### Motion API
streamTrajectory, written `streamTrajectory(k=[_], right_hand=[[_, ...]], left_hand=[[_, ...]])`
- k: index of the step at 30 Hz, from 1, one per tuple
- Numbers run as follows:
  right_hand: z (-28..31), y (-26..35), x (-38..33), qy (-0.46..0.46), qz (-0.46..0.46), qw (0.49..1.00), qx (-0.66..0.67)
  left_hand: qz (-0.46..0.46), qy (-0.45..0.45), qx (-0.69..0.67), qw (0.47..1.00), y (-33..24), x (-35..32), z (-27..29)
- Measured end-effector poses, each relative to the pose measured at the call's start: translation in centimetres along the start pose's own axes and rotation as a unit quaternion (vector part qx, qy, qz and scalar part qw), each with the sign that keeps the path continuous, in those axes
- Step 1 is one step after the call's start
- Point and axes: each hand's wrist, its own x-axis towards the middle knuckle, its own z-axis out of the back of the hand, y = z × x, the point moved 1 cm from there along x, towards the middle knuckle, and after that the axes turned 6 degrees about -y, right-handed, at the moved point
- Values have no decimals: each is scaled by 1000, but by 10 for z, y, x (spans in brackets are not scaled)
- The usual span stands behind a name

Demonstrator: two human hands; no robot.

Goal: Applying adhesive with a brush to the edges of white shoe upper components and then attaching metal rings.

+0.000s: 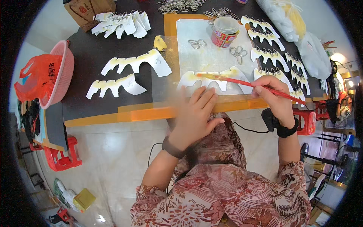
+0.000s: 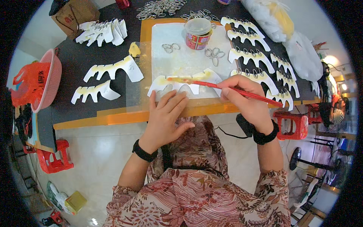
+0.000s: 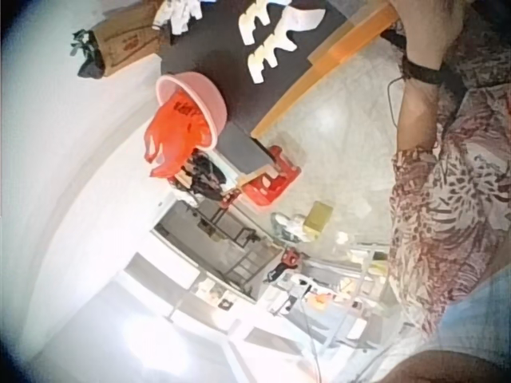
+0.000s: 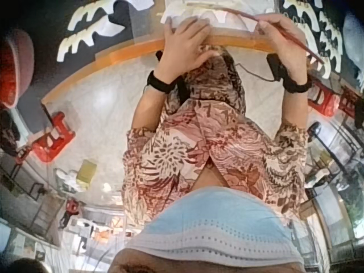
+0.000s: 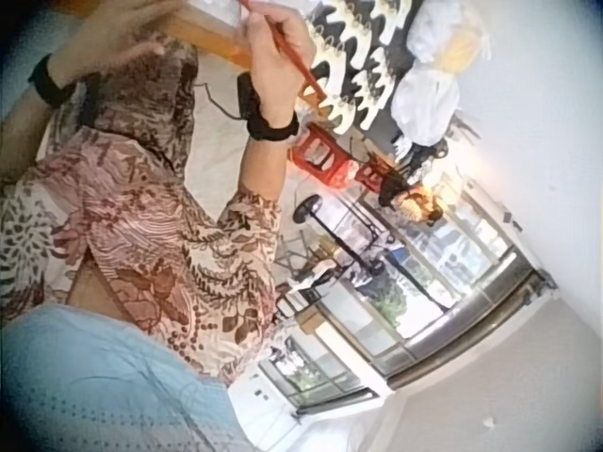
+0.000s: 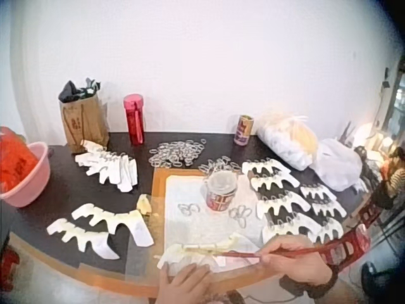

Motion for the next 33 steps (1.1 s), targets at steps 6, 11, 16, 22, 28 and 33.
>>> streamTrajectory(k=[6,11,16,22,28,33], right_hand=[[2,-2,-3,3,9,1000,-24],[4,3,-3,13,27,999,-22],[3,-3,-3,5,3,1000,-17],[-1,-2,-2,38,106,993,-40],[27,7,-10,-3,145,987,-69],[47,-7,-16,-121,53,977,165]], left_hand=[[2,3,1,1000,0,1,1],[1,4,-9,1000,0,1,-1],[3,1,-11,1000,0,2,0],[9,-2,-21,1000,0,1,-2],[22,-11,-33,999,-2,2,-1],[22,-17,-25,999,-5,7,-5]])
